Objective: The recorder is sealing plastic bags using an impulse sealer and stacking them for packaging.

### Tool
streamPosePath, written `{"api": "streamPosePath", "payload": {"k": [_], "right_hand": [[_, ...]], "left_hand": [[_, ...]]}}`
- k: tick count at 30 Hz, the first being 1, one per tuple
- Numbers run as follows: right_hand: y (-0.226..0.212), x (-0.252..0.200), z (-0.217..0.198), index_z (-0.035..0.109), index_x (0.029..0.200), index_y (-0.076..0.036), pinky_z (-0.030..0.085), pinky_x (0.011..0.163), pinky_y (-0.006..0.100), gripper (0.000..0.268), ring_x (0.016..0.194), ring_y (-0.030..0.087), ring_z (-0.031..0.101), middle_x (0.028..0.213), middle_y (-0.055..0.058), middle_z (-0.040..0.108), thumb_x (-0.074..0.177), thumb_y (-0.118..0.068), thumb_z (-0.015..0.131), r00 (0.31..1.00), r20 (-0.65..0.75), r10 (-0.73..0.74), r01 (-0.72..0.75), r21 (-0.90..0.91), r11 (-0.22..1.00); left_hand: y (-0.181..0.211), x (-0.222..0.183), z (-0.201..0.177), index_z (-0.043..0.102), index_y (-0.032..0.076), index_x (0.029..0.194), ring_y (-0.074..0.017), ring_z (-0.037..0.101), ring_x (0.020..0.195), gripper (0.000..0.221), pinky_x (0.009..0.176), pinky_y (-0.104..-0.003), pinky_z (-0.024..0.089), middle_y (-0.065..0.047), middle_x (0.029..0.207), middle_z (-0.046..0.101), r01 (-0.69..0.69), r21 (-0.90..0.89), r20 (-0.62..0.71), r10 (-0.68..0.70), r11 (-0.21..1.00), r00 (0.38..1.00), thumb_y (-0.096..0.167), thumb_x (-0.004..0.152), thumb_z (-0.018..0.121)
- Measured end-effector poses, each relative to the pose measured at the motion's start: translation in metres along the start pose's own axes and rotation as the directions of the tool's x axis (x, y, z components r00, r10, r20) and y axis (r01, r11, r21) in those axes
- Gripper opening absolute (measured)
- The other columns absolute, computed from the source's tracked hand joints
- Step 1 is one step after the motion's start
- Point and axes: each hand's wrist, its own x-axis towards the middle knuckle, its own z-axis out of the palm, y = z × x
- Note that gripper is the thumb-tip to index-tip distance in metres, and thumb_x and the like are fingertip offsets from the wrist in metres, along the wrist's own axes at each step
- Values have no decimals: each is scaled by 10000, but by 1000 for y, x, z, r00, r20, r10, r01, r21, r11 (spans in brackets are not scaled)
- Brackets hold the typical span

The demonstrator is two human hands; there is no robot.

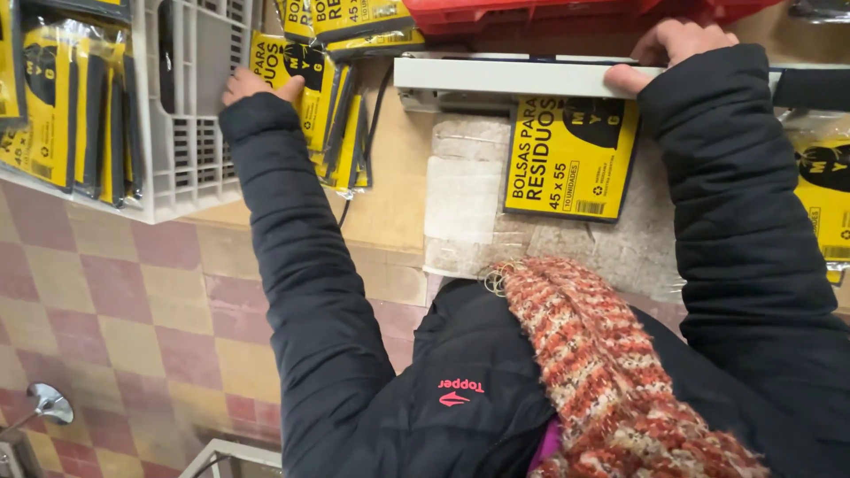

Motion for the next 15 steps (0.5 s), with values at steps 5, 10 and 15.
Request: {"api": "streamPosePath", "payload": {"k": [5, 10, 15], "right_hand": [[0, 2, 1, 776, 1047, -79, 564, 856, 428, 477, 861, 311, 709, 1009, 139, 750, 932, -541, 789, 999, 11, 50, -50, 28, 998], [4, 1, 6, 782, 1046, -109, 561, 847, 434, 501, 855, 312, 712, 990, 133, 756, 955, -600, 805, 998, 1, 56, -56, -3, 998], [-6, 0, 0, 782, 1072, -120, 553, 839, 447, 486, 852, 323, 706, 989, 133, 757, 937, -587, 806, 997, -31, 68, -68, -2, 998]], "left_hand": [[1, 14, -22, 510, -62, 1324, -406, 577, 1203, 1013, 1010, -463, 458, -276, 1310, 581, -19, -51, 234, 30, 999, 972, 570, 673, 962], [-14, 23, -11, 705, -17, 1154, -244, 768, 943, 617, 826, -364, 593, -149, 1078, 776, 199, -359, 394, -46, 912, 918, 372, 737, 941], [-50, 31, 17, 699, 30, 1131, -239, 760, 927, 419, 831, -361, 591, -122, 1047, 776, -86, -547, 186, 221, 833, 957, 211, 802, 884]]}}
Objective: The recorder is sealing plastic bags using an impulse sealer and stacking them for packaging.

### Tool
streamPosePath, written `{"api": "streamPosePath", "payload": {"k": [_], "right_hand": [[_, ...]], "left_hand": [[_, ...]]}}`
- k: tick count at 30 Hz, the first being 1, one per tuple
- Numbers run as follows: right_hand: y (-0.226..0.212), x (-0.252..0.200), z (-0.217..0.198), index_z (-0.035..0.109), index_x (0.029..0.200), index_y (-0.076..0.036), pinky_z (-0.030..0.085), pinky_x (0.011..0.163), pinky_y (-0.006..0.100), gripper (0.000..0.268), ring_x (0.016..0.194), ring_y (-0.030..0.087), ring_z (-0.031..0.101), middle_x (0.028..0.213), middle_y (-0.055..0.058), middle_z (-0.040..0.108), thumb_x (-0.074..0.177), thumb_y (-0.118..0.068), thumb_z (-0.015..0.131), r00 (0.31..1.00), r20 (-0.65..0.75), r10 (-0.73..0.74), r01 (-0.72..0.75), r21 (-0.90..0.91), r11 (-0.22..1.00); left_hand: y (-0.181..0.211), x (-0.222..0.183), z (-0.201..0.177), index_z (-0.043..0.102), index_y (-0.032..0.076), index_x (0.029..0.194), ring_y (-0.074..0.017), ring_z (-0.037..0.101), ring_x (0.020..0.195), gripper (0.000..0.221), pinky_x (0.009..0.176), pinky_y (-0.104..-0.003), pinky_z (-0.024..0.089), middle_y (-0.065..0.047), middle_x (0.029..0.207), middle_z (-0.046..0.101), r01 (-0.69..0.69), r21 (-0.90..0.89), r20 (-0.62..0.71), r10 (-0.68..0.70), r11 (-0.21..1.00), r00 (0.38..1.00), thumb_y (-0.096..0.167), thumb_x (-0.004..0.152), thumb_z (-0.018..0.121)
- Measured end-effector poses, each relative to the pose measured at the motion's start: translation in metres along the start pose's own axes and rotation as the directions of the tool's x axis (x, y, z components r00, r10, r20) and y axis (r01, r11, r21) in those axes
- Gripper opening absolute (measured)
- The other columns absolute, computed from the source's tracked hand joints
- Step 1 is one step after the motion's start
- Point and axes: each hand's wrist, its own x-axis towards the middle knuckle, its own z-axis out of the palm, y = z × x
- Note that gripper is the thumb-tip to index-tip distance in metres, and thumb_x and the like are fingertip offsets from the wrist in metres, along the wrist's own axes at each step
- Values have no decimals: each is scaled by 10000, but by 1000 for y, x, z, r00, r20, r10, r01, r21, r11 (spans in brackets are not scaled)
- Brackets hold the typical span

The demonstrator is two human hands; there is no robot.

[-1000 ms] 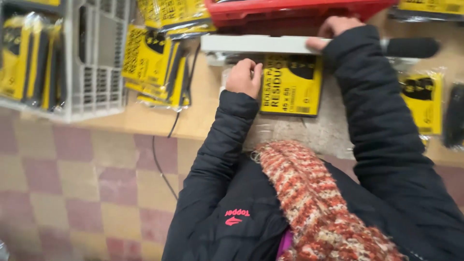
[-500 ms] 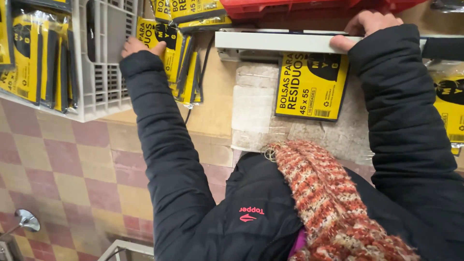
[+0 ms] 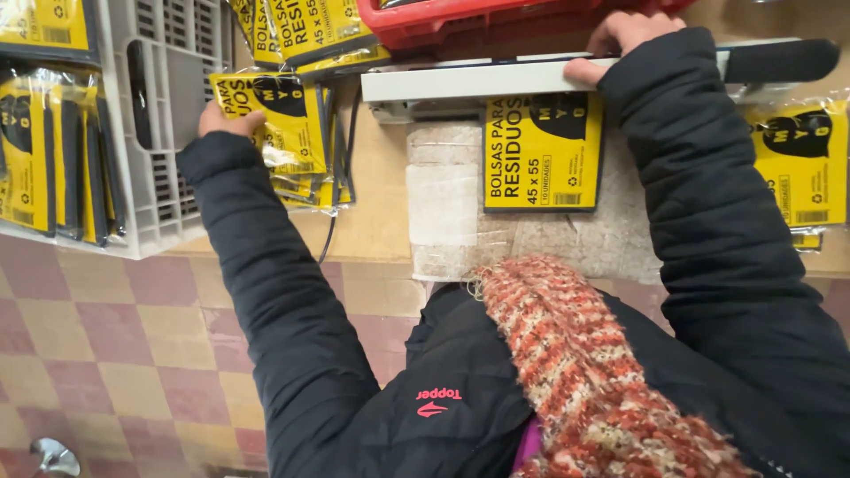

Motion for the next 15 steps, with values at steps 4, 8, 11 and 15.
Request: {"api": "streamPosePath", "payload": {"k": [4, 8, 11, 15], "right_hand": [[-5, -3, -4, 770, 1035, -115, 550, 867, 450, 460, 900, 328, 706, 1005, 135, 752, 948, -567, 791, 1000, -12, -3, 4, 41, 999], [-10, 3, -6, 771, 1095, -142, 535, 850, 470, 482, 845, 353, 693, 963, 157, 743, 921, -591, 779, 998, 42, 38, -37, -20, 999], [-12, -1, -5, 774, 1098, -143, 536, 863, 474, 488, 911, 352, 688, 1006, 170, 735, 934, -603, 753, 1000, -15, -8, 8, -32, 999], [6, 5, -6, 756, 1084, -124, 532, 871, 424, 325, 937, 307, 686, 1013, 145, 734, 936, -410, 807, 998, -36, -41, 45, 121, 992]], "left_hand": [[55, -59, -22, 599, 5, 1062, -247, 745, 894, 407, 801, -375, 572, -123, 996, 750, -103, 67, -260, 117, 992, 959, 157, 805, 875], [116, -136, -43, 613, 0, 1158, -288, 714, 921, 386, 796, -392, 542, -145, 1032, 748, -203, 143, -366, 242, 969, 898, 109, 859, 832], [133, -182, -51, 639, 9, 1130, -235, 742, 921, 263, 834, -356, 580, -121, 1040, 757, -317, 22, -397, 299, 948, 868, 68, 910, 772], [158, -232, -62, 663, -11, 1277, -214, 734, 1009, 332, 930, -335, 577, -134, 1136, 751, -514, -64, -479, 425, 855, 768, 15, 957, 745]]}}
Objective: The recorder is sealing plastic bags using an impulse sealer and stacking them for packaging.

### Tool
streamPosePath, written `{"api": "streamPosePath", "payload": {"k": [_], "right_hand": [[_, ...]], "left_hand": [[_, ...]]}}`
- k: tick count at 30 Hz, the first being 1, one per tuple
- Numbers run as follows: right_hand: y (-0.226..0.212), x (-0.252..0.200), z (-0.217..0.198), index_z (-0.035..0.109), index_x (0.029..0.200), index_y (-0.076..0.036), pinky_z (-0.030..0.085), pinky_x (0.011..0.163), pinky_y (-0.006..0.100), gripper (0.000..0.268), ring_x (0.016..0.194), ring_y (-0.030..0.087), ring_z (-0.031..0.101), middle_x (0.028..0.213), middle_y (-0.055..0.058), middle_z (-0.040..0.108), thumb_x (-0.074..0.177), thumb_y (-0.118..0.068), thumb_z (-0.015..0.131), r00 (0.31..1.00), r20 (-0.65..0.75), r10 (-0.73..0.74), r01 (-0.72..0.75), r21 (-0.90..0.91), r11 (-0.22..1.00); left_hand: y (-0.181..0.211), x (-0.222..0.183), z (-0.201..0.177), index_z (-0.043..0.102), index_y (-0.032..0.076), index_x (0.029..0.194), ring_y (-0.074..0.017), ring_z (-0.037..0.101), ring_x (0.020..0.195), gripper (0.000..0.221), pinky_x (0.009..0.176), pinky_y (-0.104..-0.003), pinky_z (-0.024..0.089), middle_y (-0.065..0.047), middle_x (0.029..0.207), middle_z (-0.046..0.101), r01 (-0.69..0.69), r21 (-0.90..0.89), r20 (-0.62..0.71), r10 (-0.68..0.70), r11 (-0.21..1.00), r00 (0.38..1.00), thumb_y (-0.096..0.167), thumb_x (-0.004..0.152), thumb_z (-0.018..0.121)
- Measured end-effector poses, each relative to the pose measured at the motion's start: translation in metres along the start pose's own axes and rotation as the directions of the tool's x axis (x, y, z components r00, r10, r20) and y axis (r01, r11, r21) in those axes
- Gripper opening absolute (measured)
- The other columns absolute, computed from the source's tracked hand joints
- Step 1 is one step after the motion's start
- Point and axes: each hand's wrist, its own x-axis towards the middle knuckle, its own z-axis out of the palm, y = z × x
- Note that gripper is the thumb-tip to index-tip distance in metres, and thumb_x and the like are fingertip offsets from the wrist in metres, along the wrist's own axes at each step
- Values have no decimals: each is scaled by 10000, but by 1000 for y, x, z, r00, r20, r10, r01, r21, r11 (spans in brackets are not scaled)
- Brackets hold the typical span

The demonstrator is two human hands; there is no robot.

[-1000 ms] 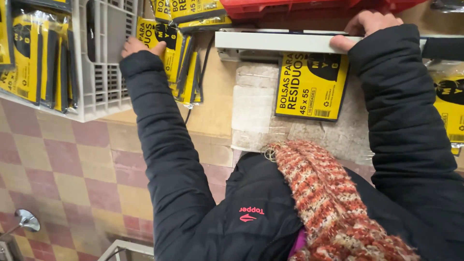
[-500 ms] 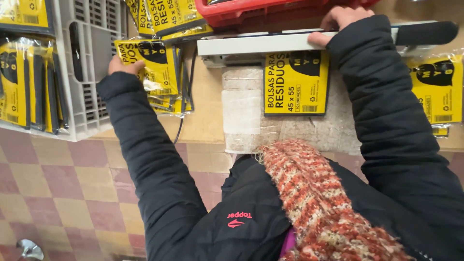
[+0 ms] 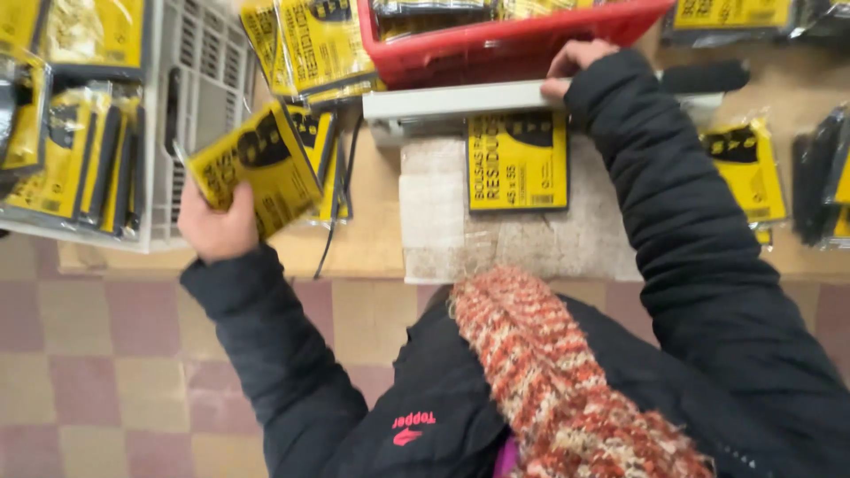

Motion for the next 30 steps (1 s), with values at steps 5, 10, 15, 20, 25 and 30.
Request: {"api": "streamPosePath", "payload": {"k": [5, 10, 15, 20, 25, 30], "right_hand": [[4, -46, -28, 693, 1167, -99, 540, 955, 247, 166, 1046, 84, 667, 1114, 22, 714, 1044, -203, 733, 991, -79, -107, 131, 714, 687], [-4, -80, 31, 745, 1074, -62, 567, 848, 306, 298, 864, 172, 689, 933, 107, 751, 942, -324, 796, 978, 188, 95, -150, 309, 939], [-9, -55, 66, 705, 1149, -60, 494, 914, 467, 641, 1043, 356, 660, 1079, 204, 700, 749, -527, 884, 964, -67, 259, -266, -142, 953], [51, -95, 62, 699, 1310, -188, 490, 1016, 438, 529, 1152, 316, 677, 1235, 132, 734, 845, -430, 765, 880, 156, 448, -468, 132, 874], [283, -195, 60, 597, 1377, -32, 497, 946, 460, 793, 1137, 351, 638, 1255, 241, 661, 732, -354, 927, 805, 71, 590, -594, 116, 796], [202, -238, 22, 549, 1338, 17, 489, 907, 471, 811, 1057, 383, 621, 1181, 249, 649, 781, -429, 936, 769, -284, 573, -634, -221, 741]], "left_hand": [[33, -34, -16, 638, -49, 1262, -131, 663, 943, 292, 880, -279, 554, -83, 1092, 721, 155, -274, -25, -168, 949, 985, 44, 1000, 727], [46, -54, -12, 653, -59, 1257, -120, 649, 964, 245, 910, -282, 545, -68, 1097, 717, 103, -389, -61, -138, 915, 989, 20, 1028, 689], [84, -55, 15, 667, -51, 1206, -112, 606, 908, 185, 847, -269, 514, -55, 1025, 692, 29, -309, -9, -33, 951, 999, 20, 1035, 683], [119, -65, 53, 654, -34, 1228, -111, 605, 980, 193, 912, -266, 504, -50, 1087, 675, -23, -331, 165, 82, 943, 983, 17, 1042, 648], [114, -93, 113, 634, 2, 1182, -92, 552, 914, 184, 822, -242, 472, -2, 1009, 613, 160, -464, 332, 4, 871, 943, 41, 1007, 672], [107, -135, 195, 627, 26, 1207, -82, 593, 977, 190, 885, -249, 492, 12, 1078, 648, 396, -691, 450, -69, 605, 890, 24, 1023, 675]]}}
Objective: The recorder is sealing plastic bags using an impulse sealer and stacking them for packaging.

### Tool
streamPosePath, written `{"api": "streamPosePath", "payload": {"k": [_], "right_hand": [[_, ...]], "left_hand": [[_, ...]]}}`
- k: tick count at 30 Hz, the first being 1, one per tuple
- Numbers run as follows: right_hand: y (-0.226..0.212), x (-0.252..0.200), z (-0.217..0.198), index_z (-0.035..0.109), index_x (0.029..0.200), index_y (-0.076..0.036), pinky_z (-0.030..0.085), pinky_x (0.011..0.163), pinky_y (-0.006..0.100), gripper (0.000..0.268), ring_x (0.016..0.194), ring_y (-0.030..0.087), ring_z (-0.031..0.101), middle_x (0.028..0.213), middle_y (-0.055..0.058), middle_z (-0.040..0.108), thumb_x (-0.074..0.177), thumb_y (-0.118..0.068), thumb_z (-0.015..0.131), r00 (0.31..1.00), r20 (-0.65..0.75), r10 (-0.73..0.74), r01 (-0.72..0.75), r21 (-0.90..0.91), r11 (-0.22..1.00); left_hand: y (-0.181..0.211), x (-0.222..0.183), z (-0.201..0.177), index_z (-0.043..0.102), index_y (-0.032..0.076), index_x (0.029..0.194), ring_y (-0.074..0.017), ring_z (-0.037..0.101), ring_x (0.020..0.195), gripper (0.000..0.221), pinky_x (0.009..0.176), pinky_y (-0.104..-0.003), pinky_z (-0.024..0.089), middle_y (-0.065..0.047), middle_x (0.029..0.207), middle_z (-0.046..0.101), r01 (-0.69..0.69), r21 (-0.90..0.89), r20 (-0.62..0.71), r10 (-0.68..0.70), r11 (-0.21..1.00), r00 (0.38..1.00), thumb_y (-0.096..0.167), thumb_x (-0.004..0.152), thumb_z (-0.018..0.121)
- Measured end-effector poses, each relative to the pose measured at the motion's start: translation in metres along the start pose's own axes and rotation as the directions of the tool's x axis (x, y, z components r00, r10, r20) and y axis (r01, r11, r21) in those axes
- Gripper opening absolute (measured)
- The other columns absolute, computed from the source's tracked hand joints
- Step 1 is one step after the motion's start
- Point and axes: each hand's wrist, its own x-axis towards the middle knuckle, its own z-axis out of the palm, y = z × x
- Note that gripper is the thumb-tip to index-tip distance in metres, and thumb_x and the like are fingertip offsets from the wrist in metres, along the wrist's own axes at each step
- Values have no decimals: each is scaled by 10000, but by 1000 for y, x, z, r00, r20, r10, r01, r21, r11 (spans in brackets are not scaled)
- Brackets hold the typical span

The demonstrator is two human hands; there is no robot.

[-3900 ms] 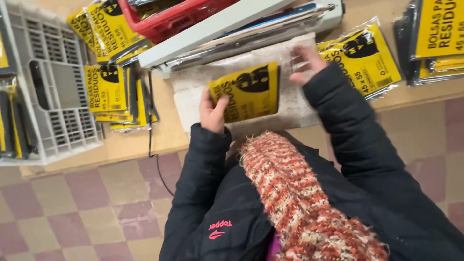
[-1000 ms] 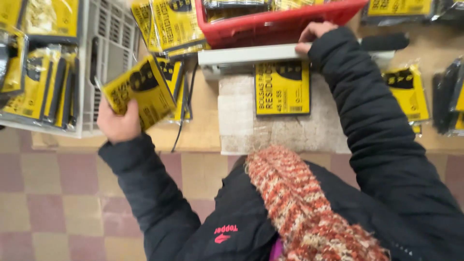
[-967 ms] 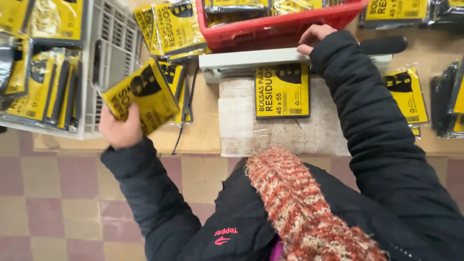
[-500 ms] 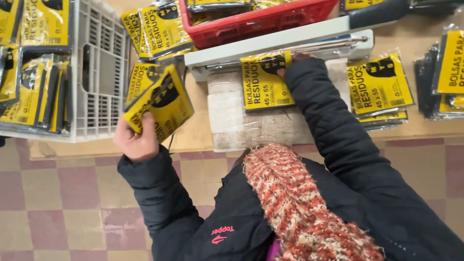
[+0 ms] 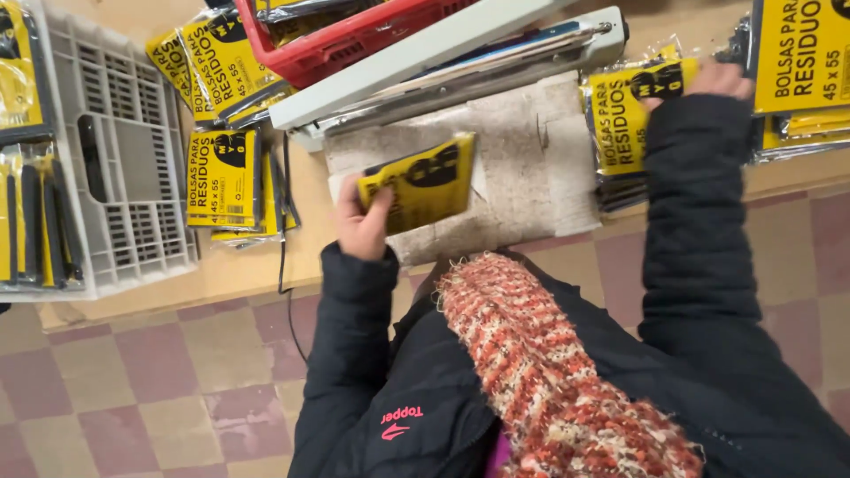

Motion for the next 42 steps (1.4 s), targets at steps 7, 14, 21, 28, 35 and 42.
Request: {"api": "streamPosePath", "payload": {"k": [7, 14, 21, 28, 35, 42], "right_hand": [[-198, -63, -13, 642, 1355, -65, 529, 960, 286, 313, 1067, 132, 642, 1148, 44, 693, 1063, -179, 656, 821, 101, -562, -67, 994, 80], [-245, -32, -25, 744, 1101, -99, 541, 752, 355, 172, 831, 209, 687, 892, 79, 710, 1022, -250, 728, 938, 1, -347, 235, 732, 640], [-273, 10, -13, 718, 907, -89, 555, 681, 397, 190, 726, 279, 698, 803, 106, 707, 947, -262, 785, 918, -219, -331, 394, 598, 698], [-267, 2, -17, 653, 803, -49, 507, 628, 443, 325, 667, 328, 628, 702, 132, 624, 967, -266, 830, 807, -317, -497, 589, 393, 706], [-331, 19, -172, 681, 988, -41, 536, 850, 437, 194, 913, 350, 682, 936, 137, 704, 1010, -196, 794, 371, -500, -783, 912, 35, 409], [-324, 68, -79, 752, 994, -92, 538, 772, 478, 509, 819, 347, 688, 903, 164, 722, 945, -598, 738, 738, 189, -648, 626, 165, 762]], "left_hand": [[-64, 26, 32, 626, 43, 1177, -74, 590, 960, 154, 871, -245, 491, 21, 1068, 666, 128, -238, 47, -121, 963, 992, 151, 1069, 608], [-86, 77, 3, 697, 61, 1086, -123, 581, 787, 214, 729, -284, 483, -6, 881, 665, 120, 262, -147, -84, 957, 986, 245, 1068, 590], [-98, 122, 10, 716, 115, 974, -383, 634, 888, 170, 795, -474, 520, -114, 925, 734, -35, 920, -98, 317, 389, 943, 277, 949, 671], [-116, 126, 5, 688, 84, 984, -398, 637, 927, 199, 861, -489, 517, -152, 968, 714, -55, 952, -30, 270, 300, 962, 281, 963, 669], [-109, 116, 6, 694, 81, 1024, -385, 639, 946, 195, 884, -474, 513, -153, 995, 710, -94, 944, -6, 302, 317, 953, 268, 971, 671], [-60, 104, 10, 716, 94, 931, -337, 638, 850, 177, 783, -442, 508, -106, 911, 711, -75, 890, -67, 293, 450, 954, 270, 937, 733]]}}
